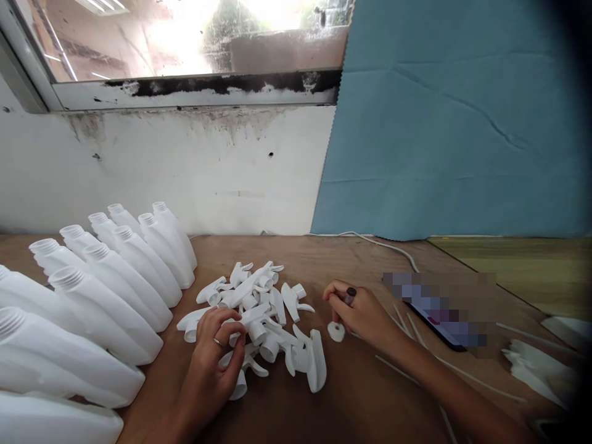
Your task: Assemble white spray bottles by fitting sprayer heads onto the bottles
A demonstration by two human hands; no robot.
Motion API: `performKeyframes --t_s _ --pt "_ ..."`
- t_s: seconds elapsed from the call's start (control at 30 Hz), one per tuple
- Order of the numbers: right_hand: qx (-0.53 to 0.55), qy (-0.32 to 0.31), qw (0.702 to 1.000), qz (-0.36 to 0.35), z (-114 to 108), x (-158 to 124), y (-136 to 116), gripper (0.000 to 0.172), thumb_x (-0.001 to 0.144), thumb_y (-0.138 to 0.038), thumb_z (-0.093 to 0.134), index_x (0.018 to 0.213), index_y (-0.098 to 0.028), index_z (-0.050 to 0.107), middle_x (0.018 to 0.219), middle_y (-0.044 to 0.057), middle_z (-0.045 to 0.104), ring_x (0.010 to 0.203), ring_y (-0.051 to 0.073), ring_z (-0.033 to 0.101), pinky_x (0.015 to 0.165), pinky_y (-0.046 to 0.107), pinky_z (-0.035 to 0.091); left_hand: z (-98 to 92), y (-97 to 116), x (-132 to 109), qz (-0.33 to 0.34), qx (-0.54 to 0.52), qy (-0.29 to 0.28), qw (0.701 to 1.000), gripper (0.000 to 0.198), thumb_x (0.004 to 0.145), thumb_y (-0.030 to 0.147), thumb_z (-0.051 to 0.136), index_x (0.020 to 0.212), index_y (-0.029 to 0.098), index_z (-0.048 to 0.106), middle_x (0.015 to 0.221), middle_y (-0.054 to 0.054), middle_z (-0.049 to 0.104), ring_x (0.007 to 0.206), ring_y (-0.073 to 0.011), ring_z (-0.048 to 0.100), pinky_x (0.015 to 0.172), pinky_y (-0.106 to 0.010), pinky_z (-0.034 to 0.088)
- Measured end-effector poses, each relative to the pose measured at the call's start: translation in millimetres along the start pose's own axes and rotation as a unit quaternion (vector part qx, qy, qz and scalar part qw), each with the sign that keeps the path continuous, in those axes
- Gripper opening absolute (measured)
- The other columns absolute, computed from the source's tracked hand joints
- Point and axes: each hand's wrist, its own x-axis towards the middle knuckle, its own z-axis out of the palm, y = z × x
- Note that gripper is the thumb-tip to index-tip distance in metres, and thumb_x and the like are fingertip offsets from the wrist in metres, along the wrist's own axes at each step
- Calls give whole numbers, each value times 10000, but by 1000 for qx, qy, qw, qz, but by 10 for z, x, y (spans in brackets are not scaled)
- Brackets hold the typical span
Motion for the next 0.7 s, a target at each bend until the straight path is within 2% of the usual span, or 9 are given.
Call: performKeyframes --t_s 0.1,0.17,0.43,0.7 --pt "-19 -3 1000 -6 -3 9 23 136 799 -278 435 757 -230 555 509 -58 608 380 124 515 407 227 354 9 -9 5 -2 -6 4 1000 187 923 72 490 1017 230 524 1114 -59 516 1106 -212 489 994 -399 380" --pt "-34 9 999 -15 -15 24 29 138 804 -284 435 771 -231 559 561 -49 635 427 129 552 446 230 380 10 -10 2 -3 -6 7 1000 182 923 74 491 1009 230 526 1108 -57 517 1102 -212 492 981 -392 387" --pt "-98 53 993 -27 -80 105 24 124 784 -251 417 711 -236 517 563 -41 644 471 142 574 535 248 414 5 0 14 -7 -5 11 1000 167 923 80 499 995 227 534 1108 -59 520 1099 -211 496 968 -390 393" --pt "-145 78 986 -13 -126 173 19 147 785 -231 409 652 -243 469 498 -46 627 426 138 548 517 247 385 3 -3 4 -10 -6 11 1000 173 922 77 497 997 228 534 1104 -56 525 1087 -206 499 952 -380 400"
